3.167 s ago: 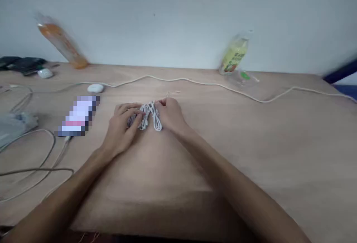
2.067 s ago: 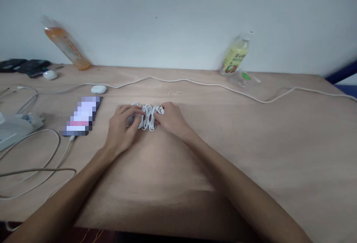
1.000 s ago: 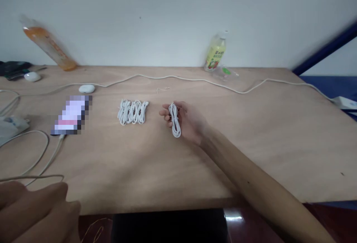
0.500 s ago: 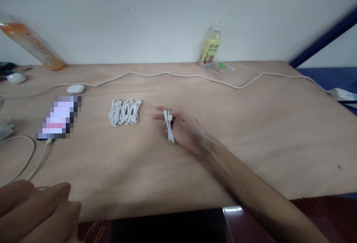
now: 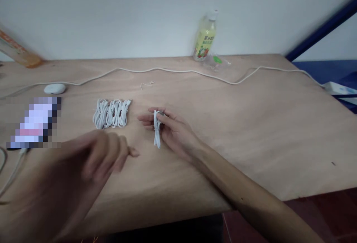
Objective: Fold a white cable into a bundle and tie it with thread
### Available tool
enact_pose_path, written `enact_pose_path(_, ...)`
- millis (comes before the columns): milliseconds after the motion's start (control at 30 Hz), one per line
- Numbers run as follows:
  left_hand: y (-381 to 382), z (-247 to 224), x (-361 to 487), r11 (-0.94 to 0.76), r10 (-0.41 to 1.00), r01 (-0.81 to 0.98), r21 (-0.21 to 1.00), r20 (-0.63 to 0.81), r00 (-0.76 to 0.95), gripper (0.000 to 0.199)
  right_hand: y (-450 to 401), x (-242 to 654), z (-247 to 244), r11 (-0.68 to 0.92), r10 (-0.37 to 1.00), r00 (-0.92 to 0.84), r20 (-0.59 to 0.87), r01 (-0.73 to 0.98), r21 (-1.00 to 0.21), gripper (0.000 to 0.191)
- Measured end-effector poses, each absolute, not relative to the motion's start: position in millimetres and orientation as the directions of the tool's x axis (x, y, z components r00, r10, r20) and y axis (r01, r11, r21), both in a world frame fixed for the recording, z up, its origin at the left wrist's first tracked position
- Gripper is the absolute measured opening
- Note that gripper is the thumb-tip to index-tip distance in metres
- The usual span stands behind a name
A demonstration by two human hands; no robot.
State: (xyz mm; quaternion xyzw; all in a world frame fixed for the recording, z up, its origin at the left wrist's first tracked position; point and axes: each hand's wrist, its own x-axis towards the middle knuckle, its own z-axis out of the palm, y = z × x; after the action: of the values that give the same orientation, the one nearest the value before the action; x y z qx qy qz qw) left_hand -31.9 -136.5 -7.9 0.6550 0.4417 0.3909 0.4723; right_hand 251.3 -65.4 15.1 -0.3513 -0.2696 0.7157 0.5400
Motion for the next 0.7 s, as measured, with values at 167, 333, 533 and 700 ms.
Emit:
enact_pose_path(167,-58.5,41.4,70.8,0.095,0.944,0.03,0.995,-0.1,0.316,0.01,-70.4,247.6,22.8,-0.271,0.963,-0.168,-0.213,-0.568,-0.777,0.022)
enact_pose_path(333,-61.6,17.1,65.3,0.151,0.842,-0.063,0.986,-0.095,0.531,0.014,-75.7,243.5,29.5,-0.294,0.955,-0.195,-0.221,-0.552,-0.78,0.023)
enact_pose_path(533,-60.8,10.1,65.5,0.269,0.78,-0.164,0.949,-0.114,0.616,0.014,-81.9,239.4,30.4,-0.255,0.966,-0.166,-0.2,-0.461,-0.85,0.022)
enact_pose_path(700,-60.3,11.6,63.8,0.264,0.857,-0.2,0.943,-0.135,0.497,0.011,-81.2,239.3,21.3,-0.105,0.994,-0.048,-0.093,-0.407,-0.907,0.021)
